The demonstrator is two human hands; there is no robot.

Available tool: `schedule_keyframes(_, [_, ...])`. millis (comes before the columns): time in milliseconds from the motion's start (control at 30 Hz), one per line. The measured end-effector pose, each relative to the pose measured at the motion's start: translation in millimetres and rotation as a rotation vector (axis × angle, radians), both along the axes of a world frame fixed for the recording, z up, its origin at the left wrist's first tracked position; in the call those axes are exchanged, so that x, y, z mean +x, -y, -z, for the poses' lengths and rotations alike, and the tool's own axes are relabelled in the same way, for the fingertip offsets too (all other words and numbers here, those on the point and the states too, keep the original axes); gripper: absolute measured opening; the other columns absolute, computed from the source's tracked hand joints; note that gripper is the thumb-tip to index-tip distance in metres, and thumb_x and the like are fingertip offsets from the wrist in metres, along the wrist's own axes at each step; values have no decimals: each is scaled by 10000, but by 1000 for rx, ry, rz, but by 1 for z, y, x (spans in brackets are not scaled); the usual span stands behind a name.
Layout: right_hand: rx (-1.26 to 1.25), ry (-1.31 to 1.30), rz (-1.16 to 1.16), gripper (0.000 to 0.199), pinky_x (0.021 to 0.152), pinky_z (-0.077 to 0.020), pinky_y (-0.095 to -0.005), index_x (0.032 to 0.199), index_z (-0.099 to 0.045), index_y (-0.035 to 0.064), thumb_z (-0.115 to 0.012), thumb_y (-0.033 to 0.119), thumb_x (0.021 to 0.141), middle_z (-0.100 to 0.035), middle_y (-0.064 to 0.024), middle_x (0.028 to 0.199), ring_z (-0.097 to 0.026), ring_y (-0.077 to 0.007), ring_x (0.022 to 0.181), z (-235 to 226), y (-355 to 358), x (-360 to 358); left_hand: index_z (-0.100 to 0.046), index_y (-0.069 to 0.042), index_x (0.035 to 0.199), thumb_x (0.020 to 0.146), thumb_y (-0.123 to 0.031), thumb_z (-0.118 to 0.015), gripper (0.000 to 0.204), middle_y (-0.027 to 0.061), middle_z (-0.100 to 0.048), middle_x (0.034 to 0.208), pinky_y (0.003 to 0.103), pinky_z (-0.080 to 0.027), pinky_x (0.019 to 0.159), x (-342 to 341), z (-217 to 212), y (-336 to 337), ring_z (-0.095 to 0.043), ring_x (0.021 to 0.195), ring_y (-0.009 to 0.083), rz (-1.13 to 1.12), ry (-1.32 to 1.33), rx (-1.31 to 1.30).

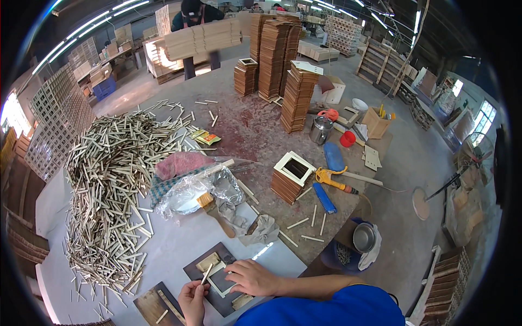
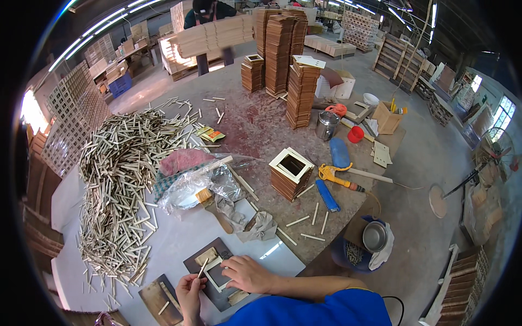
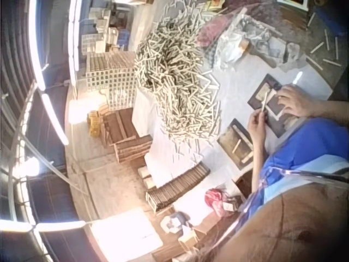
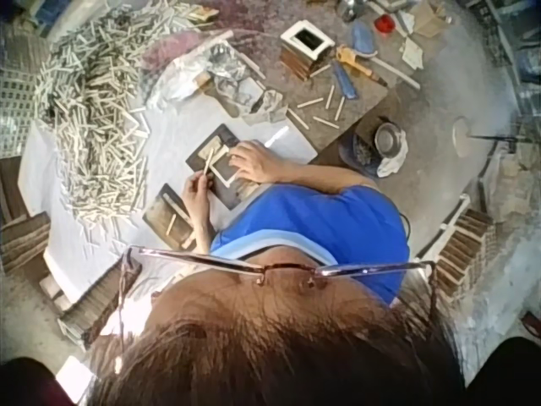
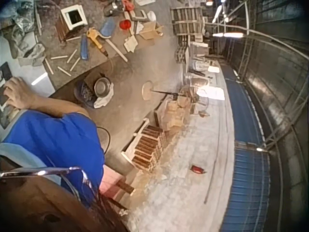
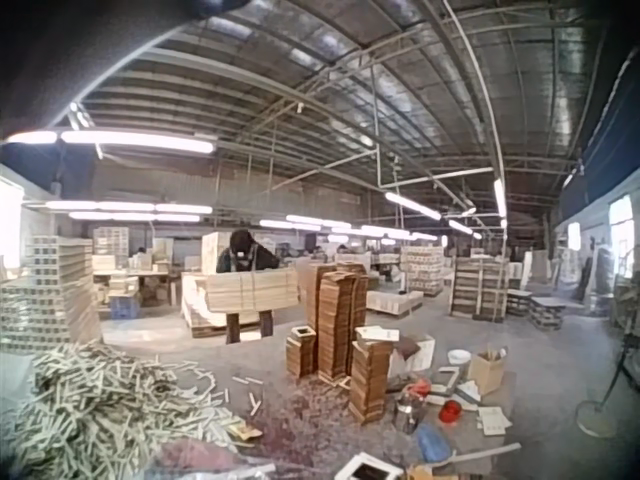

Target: Assembling small wooden frames or boxes using a jig and wooden sticks.

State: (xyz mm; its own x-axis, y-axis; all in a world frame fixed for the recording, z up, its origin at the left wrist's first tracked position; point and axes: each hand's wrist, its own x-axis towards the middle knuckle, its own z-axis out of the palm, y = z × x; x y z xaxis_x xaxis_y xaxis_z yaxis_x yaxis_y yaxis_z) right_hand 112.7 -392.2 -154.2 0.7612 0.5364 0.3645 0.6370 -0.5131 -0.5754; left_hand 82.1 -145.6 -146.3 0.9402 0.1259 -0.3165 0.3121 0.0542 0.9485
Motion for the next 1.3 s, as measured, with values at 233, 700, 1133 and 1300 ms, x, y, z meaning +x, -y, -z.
schedule_keyframes(233, [18,-9,2,306,1031,-449,-381,1127,-702,73,-797,263,907,-592,-71,1354,-586,-245,1196,-1,1,2,-671,37,1167,1037,-24,-643,147,134,-759,976,245,-559,770,3,-4,4,-731,873,172,-1,-15,57])
schedule_keyframes(700, [19,-17,-27,298,990,-446,-396,1069,-672,86,-810,237,853,-600,-72,1252,-583,-256,1124,4,1,2,-707,24,1115,1003,9,-644,129,101,-747,956,231,-529,750,0,2,2,-678,813,146,-40,-1,99])
schedule_keyframes(1133, [40,-7,30,315,975,-480,-418,969,-701,79,-900,186,750,-634,-56,1154,-611,-277,1064,-1,-9,4,-764,-11,1071,951,9,-725,128,72,-672,1091,260,-476,676,-3,-6,19,-595,785,155,54,203,486])
schedule_keyframes(1300, [20,-13,37,333,983,-480,-418,975,-697,74,-909,177,739,-631,-58,1161,-606,-286,1070,1,-7,2,-767,-17,1076,955,0,-728,128,72,-673,1078,264,-470,655,-2,-7,20,-588,762,157,82,234,517])
